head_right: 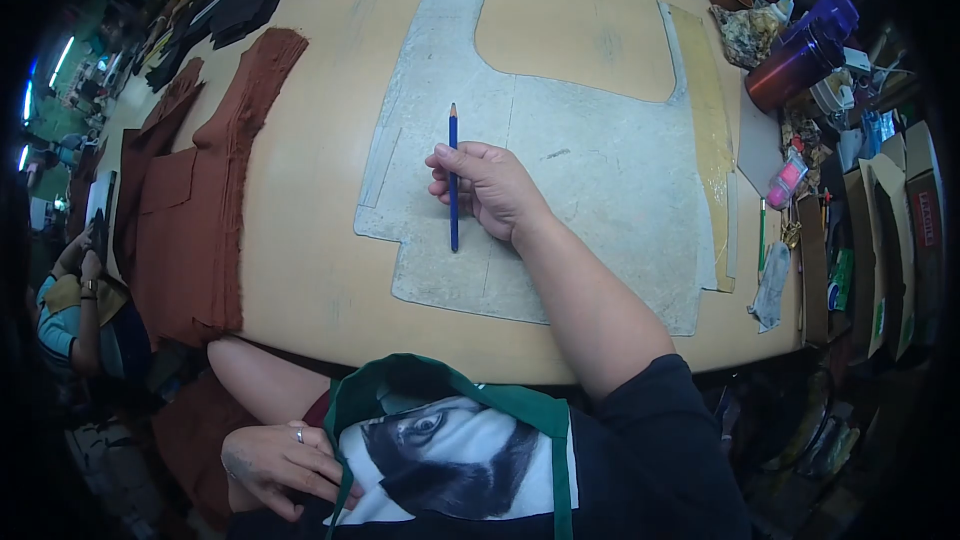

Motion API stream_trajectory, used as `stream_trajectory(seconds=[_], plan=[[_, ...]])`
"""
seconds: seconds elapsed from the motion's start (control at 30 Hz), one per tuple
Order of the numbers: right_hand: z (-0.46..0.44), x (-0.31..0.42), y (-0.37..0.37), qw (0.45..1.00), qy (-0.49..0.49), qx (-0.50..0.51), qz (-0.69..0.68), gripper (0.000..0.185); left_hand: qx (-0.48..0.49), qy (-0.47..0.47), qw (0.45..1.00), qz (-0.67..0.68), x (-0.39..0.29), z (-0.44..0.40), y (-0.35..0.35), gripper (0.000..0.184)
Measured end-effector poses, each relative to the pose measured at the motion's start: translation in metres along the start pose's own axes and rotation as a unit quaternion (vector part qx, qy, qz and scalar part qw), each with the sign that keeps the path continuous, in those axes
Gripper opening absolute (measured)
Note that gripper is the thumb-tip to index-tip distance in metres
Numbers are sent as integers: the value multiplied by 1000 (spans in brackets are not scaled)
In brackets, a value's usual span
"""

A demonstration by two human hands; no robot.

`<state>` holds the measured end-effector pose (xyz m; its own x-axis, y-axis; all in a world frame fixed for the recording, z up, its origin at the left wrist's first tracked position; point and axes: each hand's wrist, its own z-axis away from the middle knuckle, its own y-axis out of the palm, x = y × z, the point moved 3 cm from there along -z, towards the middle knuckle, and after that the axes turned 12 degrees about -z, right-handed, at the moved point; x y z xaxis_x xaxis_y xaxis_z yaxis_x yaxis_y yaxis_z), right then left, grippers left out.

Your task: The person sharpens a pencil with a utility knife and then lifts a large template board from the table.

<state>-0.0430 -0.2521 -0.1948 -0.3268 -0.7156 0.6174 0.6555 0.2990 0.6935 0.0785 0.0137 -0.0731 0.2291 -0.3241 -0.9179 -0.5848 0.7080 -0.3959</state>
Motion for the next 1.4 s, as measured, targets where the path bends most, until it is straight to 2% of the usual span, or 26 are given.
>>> stream_trajectory(seconds=[0.17,0.27,0.37,0.4,0.43,0.47,0.5,0.53,0.57,0.63,0.67,0.73,0.77,0.83,1.0,1.4], plan=[[1,-1,2,1000,4,-11,0,20,6,20,999,45,0,12,2,28],[1,-1,2,1000,4,-10,3,20,-14,28,992,124,6,20,7,23],[1,-1,2,1000,3,-6,15,18,-39,109,964,240,20,29,13,11],[2,-1,2,1000,3,-8,26,18,-43,174,930,320,32,40,18,13],[3,-1,3,999,3,-10,37,17,-131,214,897,364,55,53,23,13],[4,0,4,999,3,-11,48,17,-180,199,869,415,83,66,34,11],[4,-1,5,999,-3,-8,49,17,-323,23,845,425,90,76,58,15],[4,-1,4,999,-8,-5,50,18,-313,-163,860,369,105,75,81,19],[4,-2,4,999,-13,-2,50,18,-290,-343,842,300,126,71,98,23],[3,-2,4,999,-16,-3,51,17,-355,-388,829,191,148,49,115,24],[3,-3,4,998,-16,-2,54,16,-280,-445,846,94,178,54,131,20],[3,-3,4,998,-14,-9,58,16,-122,-531,832,-106,235,65,159,14],[3,-3,5,998,-13,-12,60,16,-78,-545,824,-131,244,64,164,14],[4,-3,5,998,-14,-17,64,16,-61,-549,823,-132,250,50,156,14],[5,-3,3,997,-15,-5,76,18,-98,-539,826,-135,258,16,122,14],[7,-1,5,997,-1,-11,73,16,-104,-537,825,-145,268,-4,99,13]])
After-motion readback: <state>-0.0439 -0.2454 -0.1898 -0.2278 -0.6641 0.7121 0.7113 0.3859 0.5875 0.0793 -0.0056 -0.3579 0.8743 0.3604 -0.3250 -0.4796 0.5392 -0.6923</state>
